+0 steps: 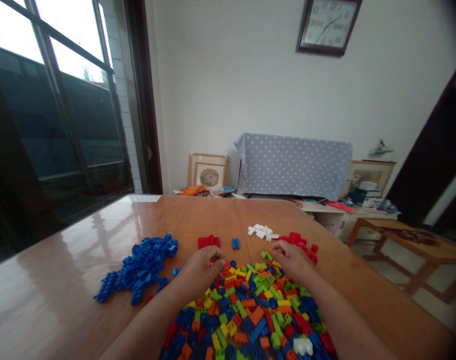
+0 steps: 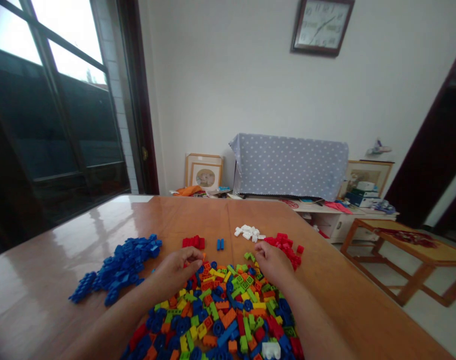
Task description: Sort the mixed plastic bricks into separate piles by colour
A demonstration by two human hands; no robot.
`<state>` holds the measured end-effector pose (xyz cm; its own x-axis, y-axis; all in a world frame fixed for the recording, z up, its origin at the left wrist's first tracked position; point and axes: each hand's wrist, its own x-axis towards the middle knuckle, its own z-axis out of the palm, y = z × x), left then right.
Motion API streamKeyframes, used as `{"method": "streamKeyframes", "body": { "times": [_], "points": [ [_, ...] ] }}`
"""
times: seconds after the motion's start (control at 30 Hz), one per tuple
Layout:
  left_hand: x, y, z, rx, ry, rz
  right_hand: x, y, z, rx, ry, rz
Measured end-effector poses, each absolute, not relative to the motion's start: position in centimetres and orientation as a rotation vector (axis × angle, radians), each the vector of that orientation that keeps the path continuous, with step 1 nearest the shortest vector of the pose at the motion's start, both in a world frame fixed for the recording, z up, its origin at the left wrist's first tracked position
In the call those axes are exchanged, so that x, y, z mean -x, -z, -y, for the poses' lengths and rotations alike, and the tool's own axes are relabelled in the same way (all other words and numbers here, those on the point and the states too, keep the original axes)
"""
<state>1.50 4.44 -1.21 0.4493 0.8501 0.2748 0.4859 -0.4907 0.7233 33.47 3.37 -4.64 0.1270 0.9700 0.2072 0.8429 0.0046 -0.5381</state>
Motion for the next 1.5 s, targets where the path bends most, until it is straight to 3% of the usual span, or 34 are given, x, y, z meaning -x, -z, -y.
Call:
{"method": "streamKeyframes", "body": {
  "times": [0.63, 1.1, 1.5],
  "points": [
    [-1.3, 1.7, -4.6, -2.182, -0.856, -1.117, -31.3, 3.9, -2.1, 1.746, -0.393, 2.060],
    [-1.3, 1.7, -4.6, -2.199, -0.876, -1.105, -34.9, 5.3, -4.1, 2.008, -0.182, 1.762],
    [-1.3, 1.5, -4.6, -2.222, -0.865, -1.113, -34.8, 6.4, -4.3, 1.931, -0.337, 1.787]
  ]
}}
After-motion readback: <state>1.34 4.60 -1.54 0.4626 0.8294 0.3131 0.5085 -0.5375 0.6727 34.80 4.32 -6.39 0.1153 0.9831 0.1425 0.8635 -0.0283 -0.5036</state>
